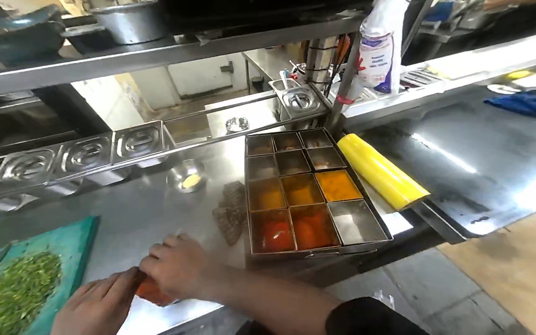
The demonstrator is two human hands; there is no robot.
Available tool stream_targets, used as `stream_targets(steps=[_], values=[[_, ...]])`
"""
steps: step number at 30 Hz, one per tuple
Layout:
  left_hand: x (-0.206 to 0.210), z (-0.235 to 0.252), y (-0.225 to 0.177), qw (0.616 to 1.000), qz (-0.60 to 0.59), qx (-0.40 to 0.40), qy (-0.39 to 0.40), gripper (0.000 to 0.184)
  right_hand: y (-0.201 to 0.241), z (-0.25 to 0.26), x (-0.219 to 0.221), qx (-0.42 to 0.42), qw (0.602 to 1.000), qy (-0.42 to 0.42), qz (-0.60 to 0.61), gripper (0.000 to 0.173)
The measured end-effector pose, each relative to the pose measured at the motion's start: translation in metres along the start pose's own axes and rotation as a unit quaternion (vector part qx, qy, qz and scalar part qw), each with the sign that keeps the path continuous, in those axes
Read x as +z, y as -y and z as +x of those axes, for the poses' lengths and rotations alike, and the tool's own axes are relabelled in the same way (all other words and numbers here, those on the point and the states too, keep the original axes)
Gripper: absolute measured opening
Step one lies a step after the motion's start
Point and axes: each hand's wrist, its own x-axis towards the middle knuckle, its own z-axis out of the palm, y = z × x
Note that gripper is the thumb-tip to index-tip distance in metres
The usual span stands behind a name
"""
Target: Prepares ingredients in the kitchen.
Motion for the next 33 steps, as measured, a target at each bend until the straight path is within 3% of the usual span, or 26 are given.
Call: stream_targets(steps=[4,7,9,12,14,16,18,22,24,27,33], values=[[-0.007,-0.002,0.002,1.000,0.024,0.013,-0.012,0.018,-0.004,-0.001,0.000,-0.027,0.999,-0.008,-0.020,0.023],[-0.001,0.006,-0.007,0.998,-0.042,-0.020,-0.041,0.022,-0.008,-0.005,-0.013,-0.018,0.999,-0.008,0.027,0.022],[-0.002,0.018,-0.018,0.986,-0.127,-0.084,-0.073,0.026,-0.007,-0.008,-0.030,-0.011,0.997,-0.010,0.071,0.021],[-0.011,0.025,-0.009,0.929,-0.283,-0.225,0.081,0.023,-0.013,0.007,-0.033,0.040,0.993,0.073,0.084,0.024],[-0.010,0.029,0.000,0.889,-0.337,-0.259,0.170,0.023,-0.016,0.015,-0.033,0.068,0.990,0.112,0.060,0.024],[-0.012,0.029,0.005,0.872,-0.361,-0.264,0.198,0.023,-0.015,0.021,-0.032,0.069,0.990,0.120,0.041,0.023],[-0.014,0.024,0.003,0.877,-0.359,-0.257,0.191,0.022,-0.013,0.021,-0.028,0.058,0.991,0.115,0.031,0.021],[-0.018,0.029,-0.006,0.932,-0.248,-0.201,0.172,0.022,-0.014,0.022,-0.021,0.017,0.994,0.108,0.002,0.022],[-0.014,0.030,-0.009,0.961,-0.190,-0.155,0.129,0.019,-0.016,0.019,-0.016,-0.026,0.998,0.064,-0.003,0.020],[0.012,0.022,-0.009,0.967,-0.219,-0.128,-0.012,0.021,-0.027,0.009,0.010,-0.116,0.988,-0.103,-0.005,0.024],[0.041,0.013,-0.031,0.863,-0.420,-0.245,-0.139,0.018,-0.033,-0.004,0.040,-0.160,0.947,-0.266,-0.080,0.023]])
